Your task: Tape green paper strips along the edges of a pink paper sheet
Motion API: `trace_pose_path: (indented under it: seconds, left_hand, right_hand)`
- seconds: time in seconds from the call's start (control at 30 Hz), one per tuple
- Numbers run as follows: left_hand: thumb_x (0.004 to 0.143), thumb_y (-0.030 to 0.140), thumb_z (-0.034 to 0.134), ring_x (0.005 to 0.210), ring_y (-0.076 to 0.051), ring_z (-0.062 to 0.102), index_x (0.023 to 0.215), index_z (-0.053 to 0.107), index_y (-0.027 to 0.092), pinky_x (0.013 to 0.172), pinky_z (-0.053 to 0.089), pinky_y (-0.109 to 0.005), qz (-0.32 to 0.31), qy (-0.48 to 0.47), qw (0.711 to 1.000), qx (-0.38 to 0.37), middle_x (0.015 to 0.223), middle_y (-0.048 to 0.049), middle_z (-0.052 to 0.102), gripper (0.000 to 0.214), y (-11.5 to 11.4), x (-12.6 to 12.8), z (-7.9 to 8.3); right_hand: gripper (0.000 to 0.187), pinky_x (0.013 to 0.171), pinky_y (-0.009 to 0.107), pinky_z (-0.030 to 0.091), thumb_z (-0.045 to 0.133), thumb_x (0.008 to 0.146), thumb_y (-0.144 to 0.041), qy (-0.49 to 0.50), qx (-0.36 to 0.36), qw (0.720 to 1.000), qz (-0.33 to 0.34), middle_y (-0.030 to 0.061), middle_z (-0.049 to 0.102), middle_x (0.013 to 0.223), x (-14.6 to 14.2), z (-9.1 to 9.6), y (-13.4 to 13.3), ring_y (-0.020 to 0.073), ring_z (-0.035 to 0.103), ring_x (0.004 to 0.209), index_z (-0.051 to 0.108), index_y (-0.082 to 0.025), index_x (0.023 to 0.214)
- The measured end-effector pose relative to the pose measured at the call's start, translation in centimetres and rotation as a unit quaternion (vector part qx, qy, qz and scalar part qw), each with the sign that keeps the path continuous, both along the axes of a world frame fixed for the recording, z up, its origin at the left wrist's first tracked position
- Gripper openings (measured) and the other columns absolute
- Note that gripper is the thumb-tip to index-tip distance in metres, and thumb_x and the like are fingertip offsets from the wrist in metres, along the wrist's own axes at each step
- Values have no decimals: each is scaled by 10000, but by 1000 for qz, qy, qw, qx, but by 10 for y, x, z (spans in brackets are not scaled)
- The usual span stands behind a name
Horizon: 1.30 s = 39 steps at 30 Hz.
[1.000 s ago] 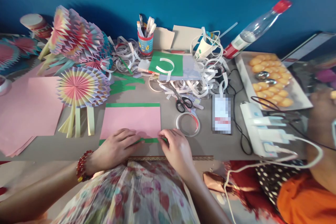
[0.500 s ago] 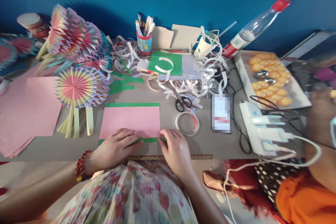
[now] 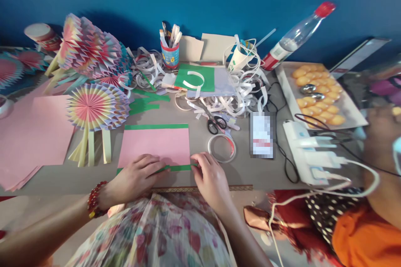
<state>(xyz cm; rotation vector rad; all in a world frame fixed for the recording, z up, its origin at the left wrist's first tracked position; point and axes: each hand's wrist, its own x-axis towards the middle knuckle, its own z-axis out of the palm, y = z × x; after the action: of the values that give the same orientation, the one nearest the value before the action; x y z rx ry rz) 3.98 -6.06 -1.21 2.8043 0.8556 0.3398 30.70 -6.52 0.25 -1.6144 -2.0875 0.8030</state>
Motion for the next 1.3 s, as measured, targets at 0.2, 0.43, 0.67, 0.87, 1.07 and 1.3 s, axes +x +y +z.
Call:
trace_pose_path:
  seconds: [0.2, 0.43, 0.67, 0.87, 1.07, 1.3]
  left_hand:
    - [937, 173, 553, 1142, -239, 532, 1208, 613, 186, 1008, 410, -392, 2, -13, 1000, -15, 1221, -90, 627, 277, 0, 0, 3]
    - [957, 165, 506, 956, -219, 577, 1165, 607, 178, 864, 455, -374, 20, 14, 999, -42, 1044, -79, 639, 232, 10, 10, 19]
    - [960, 191, 555, 1014, -219, 557, 987, 654, 174, 873, 453, -369, -20, -8, 999, 36, 1106, -55, 636, 105, 7, 37, 12]
    - [937, 238, 614, 1052, -222, 557, 1053, 665, 185, 923, 449, -389, -26, 6, 998, 51, 1171, -66, 625, 137, -2, 44, -2]
    - [960, 221, 555, 1114, -233, 546, 1201, 607, 171, 957, 436, -391, -10, 12, 1000, 25, 1239, -103, 609, 251, -4, 42, 1]
    - [996, 232, 491, 1111, -226, 541, 1371, 494, 162, 964, 432, -392, 1, 33, 999, 30, 1203, -99, 621, 381, -3, 47, 2]
  right_hand:
    - [250, 785, 312, 476, 447, 910, -88, 12, 31, 999, 5, 64, 651, 1027, 3, 2, -3, 210, 631, 935, 582, -237, 1058]
    - [186, 735, 328, 489, 462, 953, -170, -35, 71, 997, -25, 55, 703, 965, 8, 8, -9, 228, 665, 873, 589, -244, 1067]
    - [233, 727, 305, 526, 455, 946, -182, 2, 75, 997, -26, 46, 713, 940, 7, 4, -13, 210, 688, 856, 582, -248, 1130]
    - [231, 771, 260, 551, 467, 970, -219, 80, 38, 995, -33, 45, 718, 1026, 9, -4, -25, 178, 695, 915, 581, -249, 1168]
    - [260, 810, 298, 542, 475, 956, -156, 79, 106, 991, -11, 48, 710, 1056, 6, -15, -34, 193, 677, 957, 574, -253, 1177]
    - [263, 774, 340, 538, 490, 947, -107, 58, 155, 986, 13, 58, 696, 982, 4, -20, -34, 206, 652, 898, 571, -228, 1166]
